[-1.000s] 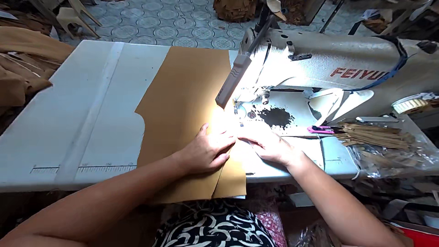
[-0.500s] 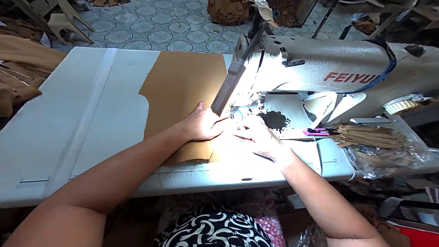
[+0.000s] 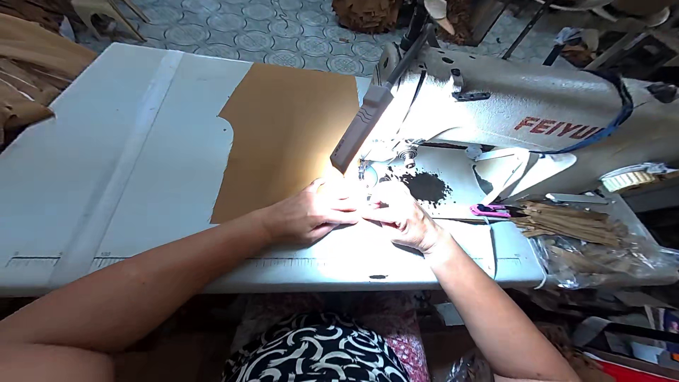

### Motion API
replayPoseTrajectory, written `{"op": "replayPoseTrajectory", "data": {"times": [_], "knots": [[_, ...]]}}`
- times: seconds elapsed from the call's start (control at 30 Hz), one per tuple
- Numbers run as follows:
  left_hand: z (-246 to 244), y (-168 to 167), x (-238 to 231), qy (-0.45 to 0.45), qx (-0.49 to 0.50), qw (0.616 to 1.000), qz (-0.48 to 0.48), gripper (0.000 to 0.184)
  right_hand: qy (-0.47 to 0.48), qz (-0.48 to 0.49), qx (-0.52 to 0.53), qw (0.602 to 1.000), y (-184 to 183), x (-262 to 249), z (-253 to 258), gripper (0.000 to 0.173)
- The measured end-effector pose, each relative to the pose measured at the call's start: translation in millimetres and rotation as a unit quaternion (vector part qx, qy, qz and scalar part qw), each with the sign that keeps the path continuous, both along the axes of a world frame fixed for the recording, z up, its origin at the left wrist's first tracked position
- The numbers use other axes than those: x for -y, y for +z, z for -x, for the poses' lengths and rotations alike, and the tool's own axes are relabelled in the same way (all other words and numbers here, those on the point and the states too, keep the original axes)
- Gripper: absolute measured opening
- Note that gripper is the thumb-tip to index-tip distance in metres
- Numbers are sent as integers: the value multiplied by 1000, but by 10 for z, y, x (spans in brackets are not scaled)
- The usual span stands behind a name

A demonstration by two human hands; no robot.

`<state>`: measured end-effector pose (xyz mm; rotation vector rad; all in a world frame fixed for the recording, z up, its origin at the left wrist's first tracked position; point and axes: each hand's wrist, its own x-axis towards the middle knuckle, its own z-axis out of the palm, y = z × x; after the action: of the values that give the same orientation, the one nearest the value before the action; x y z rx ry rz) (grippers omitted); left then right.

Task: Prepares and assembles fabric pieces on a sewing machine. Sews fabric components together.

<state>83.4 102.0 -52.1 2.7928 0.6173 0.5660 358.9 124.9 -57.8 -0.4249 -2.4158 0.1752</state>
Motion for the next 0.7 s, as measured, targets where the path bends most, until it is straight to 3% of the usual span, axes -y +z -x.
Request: {"op": "replayPoseTrajectory", "data": {"times": [0.17, 0.4, 0.5, 0.57, 0.7], "knots": [[45, 7, -365, 1, -13, 1000, 25, 43, -91, 5, 36, 995, 11, 20, 20, 31], [125, -90, -970, 9, -28, 999, 18, 42, -237, 53, 169, 955, 122, 69, 128, 35], [133, -87, -1116, 1, -31, 1000, 0, 40, -197, 29, 135, 971, 88, 98, 130, 31], [124, 119, -1117, 6, -28, 1000, -1, 38, -136, 9, 98, 986, 76, 123, 196, 32], [170, 749, -1195, 158, -33, 985, 51, 35, -86, 44, 88, 991, 189, 80, 666, 45]]}}
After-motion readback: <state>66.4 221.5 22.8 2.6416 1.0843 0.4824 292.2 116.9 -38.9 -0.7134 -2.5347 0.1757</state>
